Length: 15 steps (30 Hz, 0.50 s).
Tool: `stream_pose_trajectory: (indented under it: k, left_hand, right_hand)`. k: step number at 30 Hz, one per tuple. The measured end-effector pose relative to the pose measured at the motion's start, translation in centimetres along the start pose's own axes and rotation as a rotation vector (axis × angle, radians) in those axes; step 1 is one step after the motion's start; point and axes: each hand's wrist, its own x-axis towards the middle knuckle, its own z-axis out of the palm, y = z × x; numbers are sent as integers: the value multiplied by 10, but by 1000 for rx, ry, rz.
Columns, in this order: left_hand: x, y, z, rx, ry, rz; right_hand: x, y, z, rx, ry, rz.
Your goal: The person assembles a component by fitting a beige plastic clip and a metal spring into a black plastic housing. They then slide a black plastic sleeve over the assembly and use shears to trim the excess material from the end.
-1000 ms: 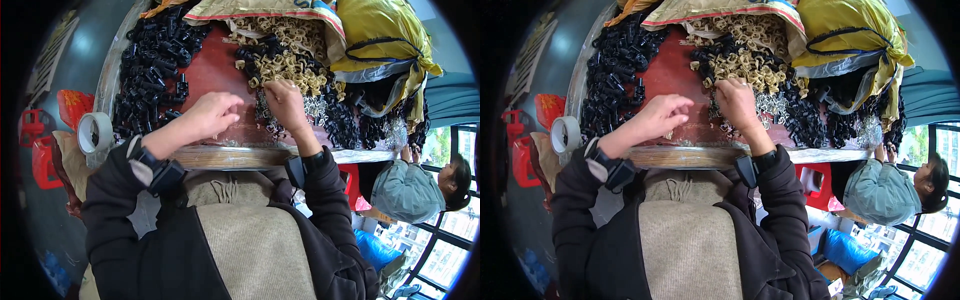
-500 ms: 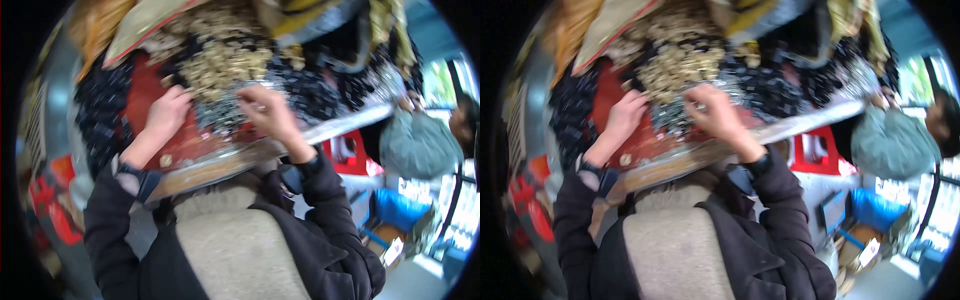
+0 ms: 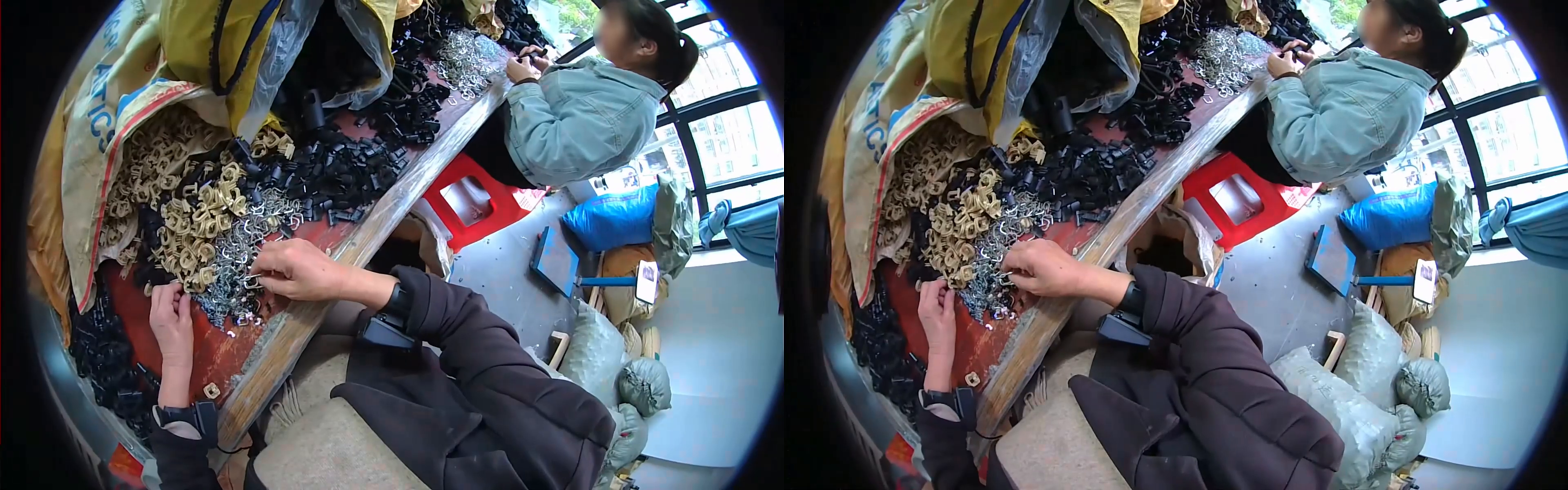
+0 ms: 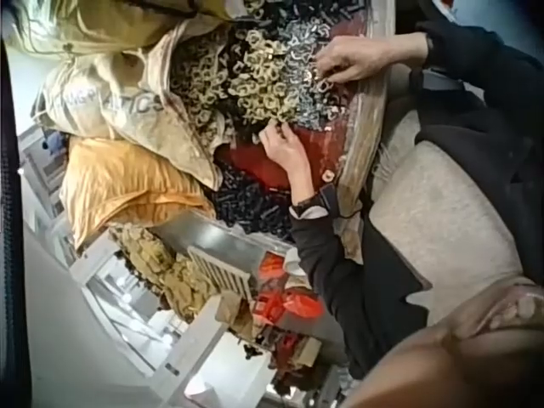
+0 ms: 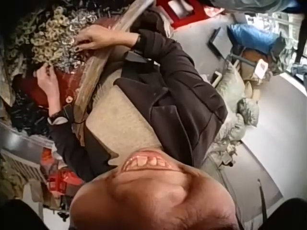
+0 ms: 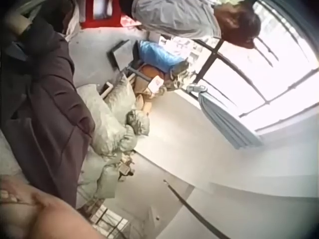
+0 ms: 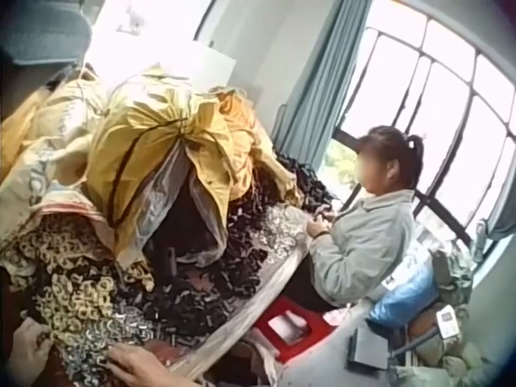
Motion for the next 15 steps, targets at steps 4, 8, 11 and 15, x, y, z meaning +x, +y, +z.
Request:
stream_pose_trajectory:
  k: [4,8,11,15]
  left_hand:
    - [0,3,-2,15,22,-17]
    - [-3,4,-2,25,49,14]
    - [-2,6,-2,86,73,204]
    - [1,-1,-5,112,87,234]
  right_hand:
    - [-4,-3,-4,-11,-20,40]
    - [-13,-8,-4,-25,-17,63]
    - [-26,-11,-6,-47,-12,81]
    - [-27,-7,5,-137,-23,84]
